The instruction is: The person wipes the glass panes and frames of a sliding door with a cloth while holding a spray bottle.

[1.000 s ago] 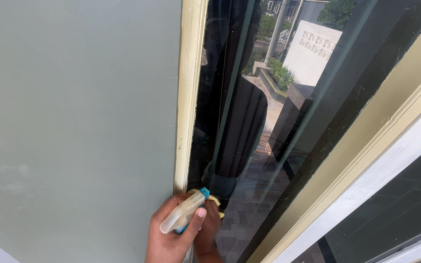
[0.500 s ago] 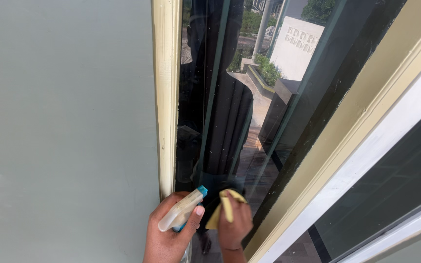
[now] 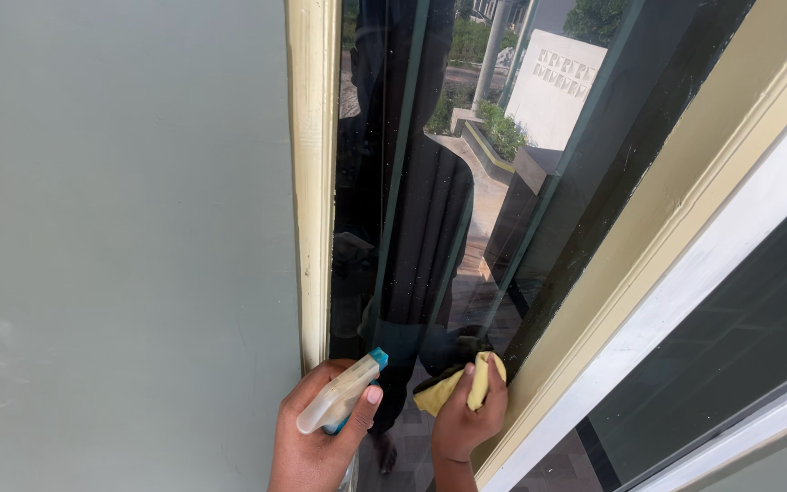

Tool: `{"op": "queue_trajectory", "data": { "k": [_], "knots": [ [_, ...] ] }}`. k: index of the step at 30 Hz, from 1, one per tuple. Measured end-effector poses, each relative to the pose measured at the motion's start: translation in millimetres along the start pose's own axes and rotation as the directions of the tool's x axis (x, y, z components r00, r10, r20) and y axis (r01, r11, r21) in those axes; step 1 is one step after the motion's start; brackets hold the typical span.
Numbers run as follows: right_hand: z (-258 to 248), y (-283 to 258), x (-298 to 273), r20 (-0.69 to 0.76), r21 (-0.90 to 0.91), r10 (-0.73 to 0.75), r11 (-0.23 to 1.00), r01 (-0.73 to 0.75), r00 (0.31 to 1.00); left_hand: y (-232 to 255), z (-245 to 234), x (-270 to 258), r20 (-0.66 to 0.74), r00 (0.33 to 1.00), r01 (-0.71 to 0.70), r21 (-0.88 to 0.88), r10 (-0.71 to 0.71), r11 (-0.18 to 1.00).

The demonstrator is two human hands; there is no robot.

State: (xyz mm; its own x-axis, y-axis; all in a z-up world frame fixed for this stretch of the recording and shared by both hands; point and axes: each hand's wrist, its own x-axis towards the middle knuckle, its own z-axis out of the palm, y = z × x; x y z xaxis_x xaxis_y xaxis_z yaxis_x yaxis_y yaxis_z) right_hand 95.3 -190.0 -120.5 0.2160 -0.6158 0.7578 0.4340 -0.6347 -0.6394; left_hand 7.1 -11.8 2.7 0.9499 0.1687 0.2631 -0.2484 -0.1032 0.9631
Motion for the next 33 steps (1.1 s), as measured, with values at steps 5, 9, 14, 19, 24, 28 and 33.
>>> {"op": "queue_trajectory", "data": {
  "k": [5, 9, 14, 19, 24, 28, 33],
  "knots": [
    [13, -16, -36, 0.193, 0.038, -0.086, 0.996, 0.080, 0.977, -3, -5, -2, 0.009, 1.000, 0.005, -0.079, -0.004, 0.997],
    [43, -8, -94, 0.339, 0.176, -0.248, 0.964, 0.198, 0.907, -8, -9, -2, -0.008, 0.998, -0.060, -0.026, 0.060, 0.998],
    [51, -3, -124, 0.449, 0.268, -0.366, 0.925, 0.268, 0.815, -5, -10, -1, -0.007, 0.998, -0.057, 0.001, 0.057, 0.998],
    [36, -10, -92, 0.425, 0.165, -0.416, 0.909, 0.383, 0.804, -4, -8, 0, -0.005, 0.999, -0.034, -0.032, 0.034, 0.999],
    [7, 5, -57, 0.357, -0.044, -0.357, 0.917, 0.397, 0.863, -3, -3, -1, 0.014, 1.000, -0.023, -0.051, 0.024, 0.998],
    [-16, 37, -25, 0.218, -0.195, -0.252, 0.935, 0.295, 0.943, -5, 0, 0, 0.008, 0.997, -0.073, -0.021, 0.073, 0.997],
    [-24, 40, -10, 0.090, -0.221, -0.142, 0.962, 0.159, 0.986, -3, 5, 0, 0.036, 0.998, 0.046, 0.026, -0.047, 0.999]
  ]
}}
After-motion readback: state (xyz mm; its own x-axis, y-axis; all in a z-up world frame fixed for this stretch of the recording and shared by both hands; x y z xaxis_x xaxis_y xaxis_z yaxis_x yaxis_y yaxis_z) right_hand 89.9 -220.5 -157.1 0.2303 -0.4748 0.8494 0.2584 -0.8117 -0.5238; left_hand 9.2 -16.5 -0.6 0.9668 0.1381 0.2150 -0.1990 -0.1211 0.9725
